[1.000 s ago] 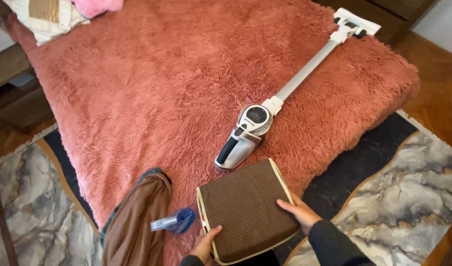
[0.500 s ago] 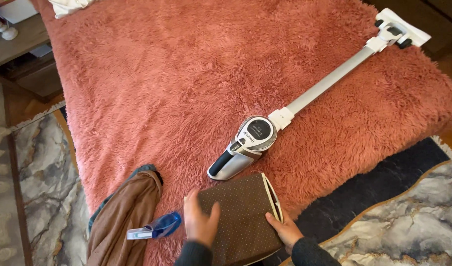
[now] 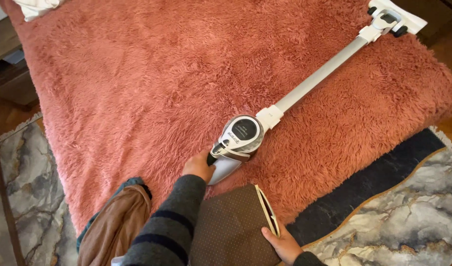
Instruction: The person moves a fabric storage box from a wooden nightstand onto a bed, then sprays the nightstand with a cleaning solution. They wipe the top surface and the front of the drawers with a green cloth.
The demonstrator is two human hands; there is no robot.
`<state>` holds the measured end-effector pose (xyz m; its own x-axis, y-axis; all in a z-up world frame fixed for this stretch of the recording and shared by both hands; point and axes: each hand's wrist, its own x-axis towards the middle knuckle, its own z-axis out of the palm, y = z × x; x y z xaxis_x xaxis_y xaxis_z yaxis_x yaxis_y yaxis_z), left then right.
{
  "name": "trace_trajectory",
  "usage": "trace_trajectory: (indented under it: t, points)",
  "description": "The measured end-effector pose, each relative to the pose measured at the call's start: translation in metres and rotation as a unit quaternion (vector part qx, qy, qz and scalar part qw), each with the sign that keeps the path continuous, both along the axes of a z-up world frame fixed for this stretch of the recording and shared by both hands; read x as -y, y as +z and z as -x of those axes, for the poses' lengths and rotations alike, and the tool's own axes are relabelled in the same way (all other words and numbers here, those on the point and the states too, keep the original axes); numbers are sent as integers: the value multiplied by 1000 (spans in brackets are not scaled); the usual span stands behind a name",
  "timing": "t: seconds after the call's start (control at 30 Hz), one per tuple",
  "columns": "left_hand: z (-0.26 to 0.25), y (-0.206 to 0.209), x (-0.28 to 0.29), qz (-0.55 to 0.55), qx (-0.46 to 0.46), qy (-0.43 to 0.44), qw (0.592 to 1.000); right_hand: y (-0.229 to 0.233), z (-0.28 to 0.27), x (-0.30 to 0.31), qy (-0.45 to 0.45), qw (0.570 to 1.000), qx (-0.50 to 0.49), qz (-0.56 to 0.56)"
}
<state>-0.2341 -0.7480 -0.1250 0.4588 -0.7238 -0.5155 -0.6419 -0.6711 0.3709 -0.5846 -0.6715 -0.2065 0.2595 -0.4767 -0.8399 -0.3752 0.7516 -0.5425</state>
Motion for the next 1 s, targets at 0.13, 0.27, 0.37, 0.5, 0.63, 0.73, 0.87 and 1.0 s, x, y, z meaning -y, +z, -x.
trace_trajectory:
  t: [0.13, 0.27, 0.37, 0.5, 0.63, 0.73, 0.87, 1.0]
  points:
    - [-22, 41, 23, -39, 21, 18, 999, -13, 7, 1, 47, 999, -20, -9]
    - [-68, 12, 44, 13, 71, 21, 997, -25, 13, -3, 51, 997, -55, -19]
    - [-92, -19, 58, 44, 118, 23, 992, -60, 21, -11, 51, 993, 43, 97]
    - [-88, -34, 56, 43, 93, 100, 990, -45, 16, -13, -107, 989, 88, -42]
    - [-68, -50, 38, 189, 102, 194, 957, -43, 14, -11, -114, 987, 109, -39]
    - [-18, -15, -2, 256, 91, 237, 933, -55, 21, -9, -10, 999, 38, 38]
    - [53, -1, -126, 326, 156, 149, 921, -5, 3, 3, -24, 1000, -4, -16]
    - [89, -64, -247, 308, 189, 180, 915, 24, -8, 16, 14, 992, -79, -96]
